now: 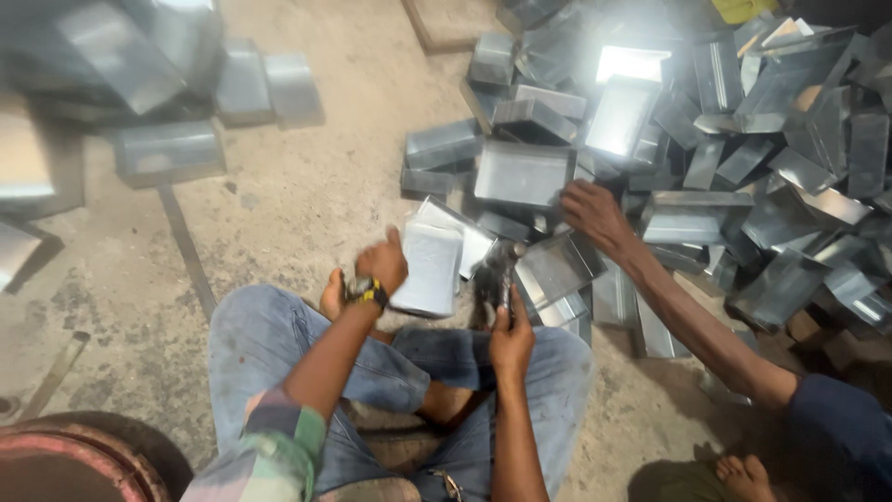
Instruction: The person sits on the floor and uses a hammer to shape or join small metal boxes, handling them one at a time from a large pile.
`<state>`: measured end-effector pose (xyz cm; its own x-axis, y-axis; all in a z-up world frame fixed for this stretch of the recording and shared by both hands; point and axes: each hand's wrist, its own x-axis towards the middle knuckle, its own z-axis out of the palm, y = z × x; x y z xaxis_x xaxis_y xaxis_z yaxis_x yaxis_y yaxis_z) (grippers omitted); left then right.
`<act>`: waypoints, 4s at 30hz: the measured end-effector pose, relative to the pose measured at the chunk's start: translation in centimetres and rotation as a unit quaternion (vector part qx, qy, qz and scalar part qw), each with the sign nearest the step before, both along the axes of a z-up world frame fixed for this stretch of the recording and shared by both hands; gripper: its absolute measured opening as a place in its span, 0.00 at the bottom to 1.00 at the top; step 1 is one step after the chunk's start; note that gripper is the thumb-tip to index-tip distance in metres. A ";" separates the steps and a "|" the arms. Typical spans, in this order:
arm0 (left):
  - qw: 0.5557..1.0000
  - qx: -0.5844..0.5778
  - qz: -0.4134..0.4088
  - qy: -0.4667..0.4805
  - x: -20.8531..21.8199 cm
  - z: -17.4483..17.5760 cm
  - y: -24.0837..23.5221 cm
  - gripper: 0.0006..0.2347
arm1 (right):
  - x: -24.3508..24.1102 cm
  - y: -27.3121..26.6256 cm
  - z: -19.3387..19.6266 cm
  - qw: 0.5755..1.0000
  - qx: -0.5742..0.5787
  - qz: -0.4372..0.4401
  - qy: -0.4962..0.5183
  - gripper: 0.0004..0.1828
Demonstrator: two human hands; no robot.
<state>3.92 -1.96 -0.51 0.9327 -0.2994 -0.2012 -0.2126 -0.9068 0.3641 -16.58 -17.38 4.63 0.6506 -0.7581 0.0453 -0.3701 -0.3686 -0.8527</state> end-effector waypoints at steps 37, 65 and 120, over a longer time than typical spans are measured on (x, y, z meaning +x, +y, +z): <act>0.986 -0.038 -0.145 -0.075 -6.1 0.1 0.0 0.27 | 0.4 3.1 4.0 0.980 -0.039 0.079 -0.177 0.28; 0.953 -0.070 -0.163 -0.245 -2.0 6.8 -0.2 0.15 | -2.4 2.4 8.9 0.922 0.112 0.104 -0.356 0.33; 0.967 -0.207 0.110 -0.103 -3.8 -8.6 2.9 0.28 | -0.9 5.6 3.9 0.895 0.051 0.149 -0.417 0.26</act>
<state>0.14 0.98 -9.16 0.9903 -0.1049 0.0908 -0.1386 -0.7246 0.6751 -17.44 -11.78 8.58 0.5967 -0.5837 0.5507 0.5130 -0.2502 -0.8211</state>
